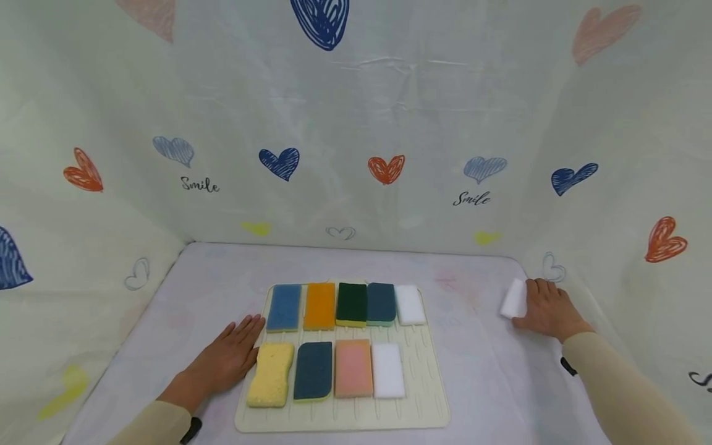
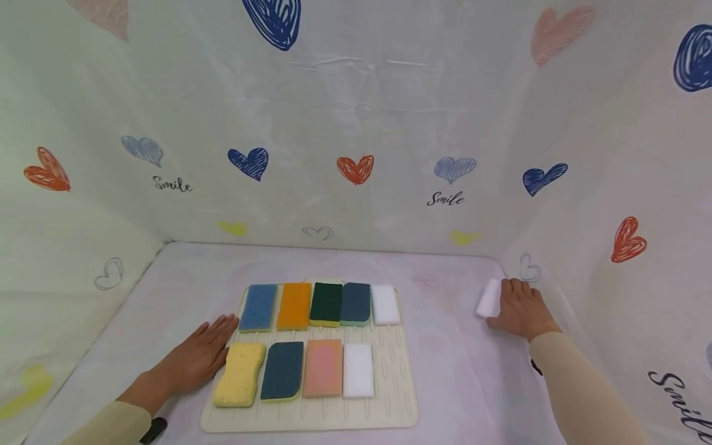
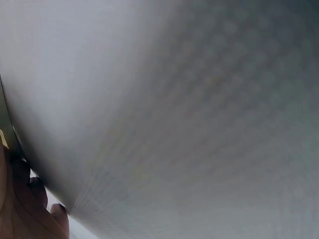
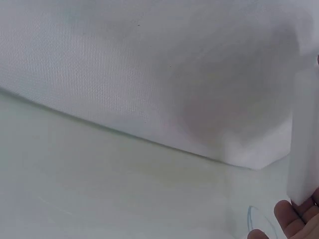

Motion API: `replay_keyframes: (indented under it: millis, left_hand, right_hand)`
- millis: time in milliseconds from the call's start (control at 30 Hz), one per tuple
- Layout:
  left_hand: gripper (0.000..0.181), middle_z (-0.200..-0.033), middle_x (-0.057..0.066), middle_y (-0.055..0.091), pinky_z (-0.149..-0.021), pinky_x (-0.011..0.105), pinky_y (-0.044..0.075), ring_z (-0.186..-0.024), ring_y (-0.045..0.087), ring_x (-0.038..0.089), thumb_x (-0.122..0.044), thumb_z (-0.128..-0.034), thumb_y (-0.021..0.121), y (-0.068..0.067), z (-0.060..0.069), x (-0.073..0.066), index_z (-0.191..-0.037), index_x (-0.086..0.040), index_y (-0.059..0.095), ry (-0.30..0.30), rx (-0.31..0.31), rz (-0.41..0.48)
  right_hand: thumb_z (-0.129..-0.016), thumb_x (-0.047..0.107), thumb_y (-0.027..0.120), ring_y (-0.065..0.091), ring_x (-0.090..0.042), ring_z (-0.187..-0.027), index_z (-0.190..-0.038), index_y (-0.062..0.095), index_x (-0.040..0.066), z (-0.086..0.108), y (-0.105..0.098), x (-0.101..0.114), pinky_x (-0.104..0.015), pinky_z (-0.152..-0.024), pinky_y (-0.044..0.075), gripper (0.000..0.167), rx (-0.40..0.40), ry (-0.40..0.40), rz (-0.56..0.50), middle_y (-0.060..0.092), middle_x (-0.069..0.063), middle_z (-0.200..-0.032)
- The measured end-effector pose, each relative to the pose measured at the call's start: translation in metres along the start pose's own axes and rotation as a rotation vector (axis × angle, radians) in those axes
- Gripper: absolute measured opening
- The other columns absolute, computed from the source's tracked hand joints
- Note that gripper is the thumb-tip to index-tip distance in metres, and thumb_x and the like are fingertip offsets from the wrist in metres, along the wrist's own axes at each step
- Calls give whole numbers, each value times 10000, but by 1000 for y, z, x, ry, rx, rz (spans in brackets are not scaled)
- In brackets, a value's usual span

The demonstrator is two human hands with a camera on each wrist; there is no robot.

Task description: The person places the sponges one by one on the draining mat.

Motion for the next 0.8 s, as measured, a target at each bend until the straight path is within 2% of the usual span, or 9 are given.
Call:
replay_keyframes:
  millis: [200,500,800]
  left_hand:
    - [611,-1648,216,427,-1207,634,350,-1534,395,423,-281,-1104,549,3,0,3,-1611,22,390,-6,8,14]
    - [612,-1642,223,432,-1202,639,352,-1528,397,434,-273,-1102,555,3,-1,0,-1608,29,389,8,2,18]
    - [604,-1633,229,444,-1194,640,359,-1522,408,434,-263,-1099,561,-1,0,-3,-1599,36,399,-1,1,26]
  right_hand:
    - [-740,456,856,543,-444,-951,-1187,432,-135,3,-20,23,-625,-809,505,853,-137,-75,54,548,-306,-1071]
    - [-713,468,879,562,-451,-1063,-1264,458,-108,7,-38,72,-612,-874,519,901,-220,-191,90,563,-296,-1180]
    - [-768,548,832,548,-439,-1230,-1379,438,-90,16,-38,125,-615,-1049,496,967,-155,-248,105,550,-280,-1320]
Point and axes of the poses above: each hand's wrist, its own z-axis away from the middle knuckle, its own y-axis out of the palm, x = y × z, the point moved 9 cm from there along -z, towards the middle knuckle
